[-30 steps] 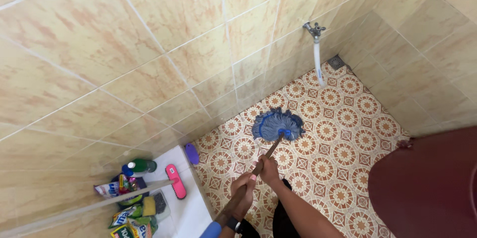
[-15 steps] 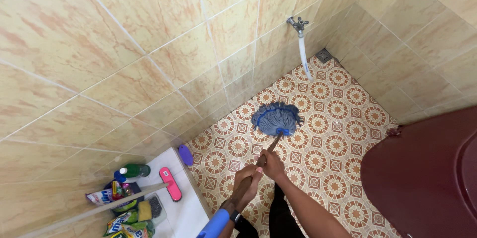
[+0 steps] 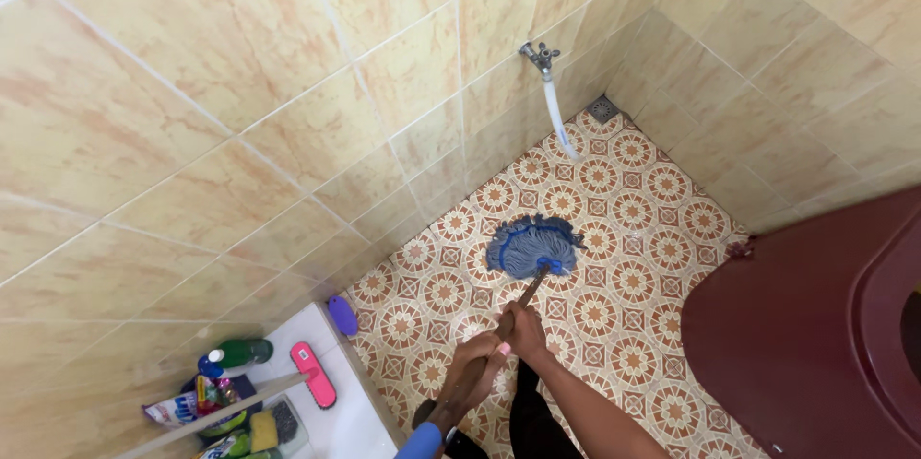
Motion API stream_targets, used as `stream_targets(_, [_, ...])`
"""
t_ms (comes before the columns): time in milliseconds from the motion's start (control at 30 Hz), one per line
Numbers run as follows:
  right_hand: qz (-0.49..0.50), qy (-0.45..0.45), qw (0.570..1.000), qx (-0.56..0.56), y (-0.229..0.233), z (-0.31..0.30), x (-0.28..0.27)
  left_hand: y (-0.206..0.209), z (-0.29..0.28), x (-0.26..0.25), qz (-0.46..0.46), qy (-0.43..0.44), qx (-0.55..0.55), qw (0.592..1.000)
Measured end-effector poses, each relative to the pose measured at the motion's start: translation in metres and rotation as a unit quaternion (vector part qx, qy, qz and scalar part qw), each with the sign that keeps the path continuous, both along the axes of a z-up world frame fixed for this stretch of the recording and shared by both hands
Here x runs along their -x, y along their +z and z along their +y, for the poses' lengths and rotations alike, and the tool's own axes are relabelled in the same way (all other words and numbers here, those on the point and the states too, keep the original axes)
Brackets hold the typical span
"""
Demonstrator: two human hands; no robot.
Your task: The person mops the tiled bathroom floor using a blue mop, moving it back and forth across the surface and around a large red tub.
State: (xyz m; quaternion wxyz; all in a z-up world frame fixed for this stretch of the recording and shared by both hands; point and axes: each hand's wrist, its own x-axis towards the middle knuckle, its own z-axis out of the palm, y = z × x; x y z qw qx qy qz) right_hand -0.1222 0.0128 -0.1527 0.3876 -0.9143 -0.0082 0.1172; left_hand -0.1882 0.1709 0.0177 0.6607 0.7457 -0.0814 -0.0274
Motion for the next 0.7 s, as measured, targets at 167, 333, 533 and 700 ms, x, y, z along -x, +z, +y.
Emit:
stream_targets(167, [-0.003,0.001,0.998,0.057,0.002,-0.024,-0.031,-0.01,-0.028,-0.022,-0.014,-0.019,0.031,0.999])
stream_targets(333, [0.061,0.006,0.99,0.127,-0.001,-0.051,-0.044,-0.017,-0.046,-0.031,-0.106,-0.074,0.053,0.99])
stream_targets(533, [0.072,-0.03,0.993,0.093,0.0,-0.044,-0.027,0.003,-0.037,-0.038,-0.088,-0.079,0.028,0.993])
stream_targets(700, [0.024,-0.046,0.999,0.006,0.016,-0.038,-0.005,0.018,-0.026,-0.039,-0.007,-0.109,-0.021,0.994])
